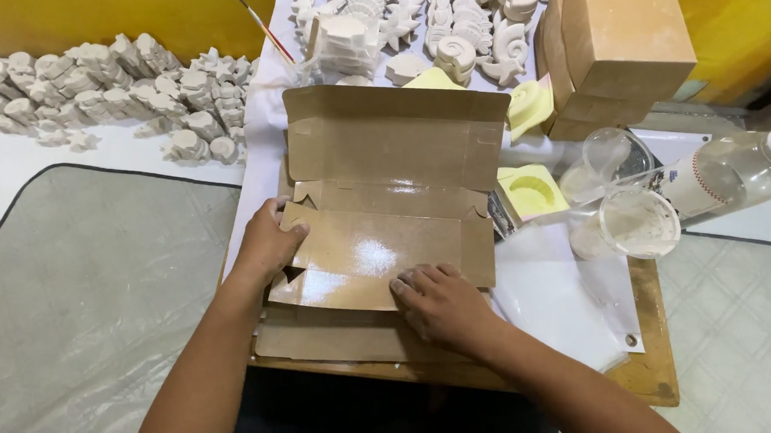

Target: The person assembles a flat cardboard box, then places several small white decorative items wrapped in plastic into the box. The person closes the box flaps and stacks the finished box with others.

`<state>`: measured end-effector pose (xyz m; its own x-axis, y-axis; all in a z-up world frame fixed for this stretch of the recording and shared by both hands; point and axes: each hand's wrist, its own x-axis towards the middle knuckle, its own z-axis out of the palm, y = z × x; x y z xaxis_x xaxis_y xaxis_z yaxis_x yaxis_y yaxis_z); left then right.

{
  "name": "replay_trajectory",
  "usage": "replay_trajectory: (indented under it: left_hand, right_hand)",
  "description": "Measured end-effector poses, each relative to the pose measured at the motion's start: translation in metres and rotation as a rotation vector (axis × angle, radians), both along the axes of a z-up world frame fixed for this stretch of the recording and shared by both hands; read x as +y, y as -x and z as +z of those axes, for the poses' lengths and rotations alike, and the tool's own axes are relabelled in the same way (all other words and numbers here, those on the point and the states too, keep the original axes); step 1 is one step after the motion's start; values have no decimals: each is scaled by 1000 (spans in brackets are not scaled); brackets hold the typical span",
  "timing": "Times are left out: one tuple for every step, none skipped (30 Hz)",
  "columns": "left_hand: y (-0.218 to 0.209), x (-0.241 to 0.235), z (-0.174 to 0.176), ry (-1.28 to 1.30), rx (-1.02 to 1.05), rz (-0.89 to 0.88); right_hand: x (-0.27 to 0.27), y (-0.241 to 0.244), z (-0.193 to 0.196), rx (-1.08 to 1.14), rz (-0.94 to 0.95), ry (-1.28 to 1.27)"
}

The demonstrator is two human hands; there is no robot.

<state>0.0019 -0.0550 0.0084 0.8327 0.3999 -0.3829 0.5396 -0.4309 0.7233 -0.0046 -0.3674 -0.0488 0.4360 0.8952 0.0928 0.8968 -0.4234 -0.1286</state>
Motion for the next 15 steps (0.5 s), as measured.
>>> replay_trajectory:
  left_hand:
    - [4,-4,10,-1,0,2]
    - [8,-8,20,-86,9,-54]
    - [13,-12,30,-171,19,-111]
    - [17,-15,35,-171,19,-110]
    - [22,-17,41,-235,-48,-116]
    - [27,-19,46,-299,-115,-121]
    - [35,-19,43,-298,-115,-120]
    - [43,-19,40,-302,-287,-179]
    - [50,-18,38,-308,-463,-235]
    - [53,-17,34,-310,-466,-233]
    - [58,-16,30,-305,-429,-217]
    - [63,-15,26,-299,-392,-201]
    - [63,-11,23,-301,-391,-198]
    - [64,-6,19,-311,-294,-84]
    - [66,-3,15,-318,-193,30]
  right_hand:
    - [0,-5,-1,0,2,-1]
    - [1,-9,-2,22,-2,46]
    - [1,-13,-2,44,-8,94]
    - [4,-18,2,44,-7,94]
    - [7,-23,6,87,-43,138]
    - [9,-28,10,129,-79,181]
    - [14,-30,24,129,-78,182]
    - [20,-33,38,263,-178,227]
    - [26,-38,53,393,-278,268]
    - [28,-40,60,388,-276,266]
    - [29,-40,66,413,-294,293]
    - [31,-41,72,438,-311,321]
    - [31,-41,73,438,-308,319]
    - [31,-41,74,440,-304,325]
    - [30,-40,74,445,-301,334]
